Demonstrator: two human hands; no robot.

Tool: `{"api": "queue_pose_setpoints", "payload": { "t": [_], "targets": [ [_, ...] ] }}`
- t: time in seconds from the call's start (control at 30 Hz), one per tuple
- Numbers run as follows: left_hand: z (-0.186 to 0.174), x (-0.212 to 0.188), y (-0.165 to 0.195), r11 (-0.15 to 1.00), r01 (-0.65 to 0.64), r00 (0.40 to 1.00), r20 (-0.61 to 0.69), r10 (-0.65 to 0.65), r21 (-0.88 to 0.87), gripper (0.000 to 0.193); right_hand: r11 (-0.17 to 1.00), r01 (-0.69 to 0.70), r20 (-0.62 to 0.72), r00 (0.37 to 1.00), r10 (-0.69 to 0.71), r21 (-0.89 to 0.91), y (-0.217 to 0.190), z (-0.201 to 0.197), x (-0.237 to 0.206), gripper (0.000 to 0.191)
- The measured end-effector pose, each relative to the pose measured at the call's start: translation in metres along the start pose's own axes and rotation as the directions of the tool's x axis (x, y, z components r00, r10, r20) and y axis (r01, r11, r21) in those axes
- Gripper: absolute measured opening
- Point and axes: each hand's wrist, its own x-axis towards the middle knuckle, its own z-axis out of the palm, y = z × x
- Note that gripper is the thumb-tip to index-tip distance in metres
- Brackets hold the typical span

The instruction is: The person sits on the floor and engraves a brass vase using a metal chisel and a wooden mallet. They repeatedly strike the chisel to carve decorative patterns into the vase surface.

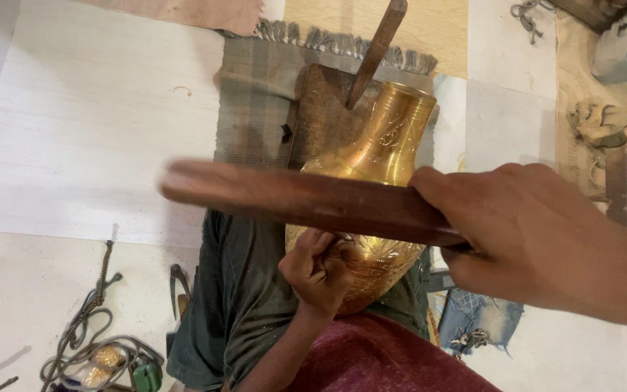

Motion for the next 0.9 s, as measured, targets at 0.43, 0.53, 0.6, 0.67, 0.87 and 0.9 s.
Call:
{"api": "queue_pose_setpoints", "payload": {
  "t": [0.43,0.53,0.6,0.67,0.87,0.9],
  "targets": [
    [0.001,0.001,-0.003,0.998,-0.034,0.994,0.108,0.027,0.061,0.043,0.998,0.051,0.043,0.998,-0.049,-0.040,0.007,0.008,0.001,0.047],
    [0.001,0.003,0.001,0.991,-0.046,0.992,0.119,0.032,0.123,0.045,0.985,0.132,-0.134,0.984,-0.117,0.110,0.012,0.017,0.003,0.052],
    [0.004,0.002,0.003,0.996,-0.043,0.994,0.103,0.035,0.077,0.043,0.996,0.079,-0.072,0.994,-0.081,-0.041,0.017,0.021,0.004,0.051],
    [0.006,0.001,0.003,1.000,-0.016,0.998,0.068,0.018,-0.024,0.044,0.993,0.081,-0.106,0.992,-0.072,0.081,0.017,0.024,0.007,0.041],
    [0.002,-0.002,-0.001,0.982,-0.133,0.989,0.084,0.123,0.137,0.045,0.998,0.063,-0.042,0.997,-0.063,-0.010,0.012,0.013,-0.003,0.041],
    [0.001,-0.002,-0.002,0.974,-0.145,0.987,0.091,0.130,0.175,0.046,0.997,0.074,-0.049,0.996,-0.074,0.010,0.009,0.011,-0.003,0.043]
  ]
}}
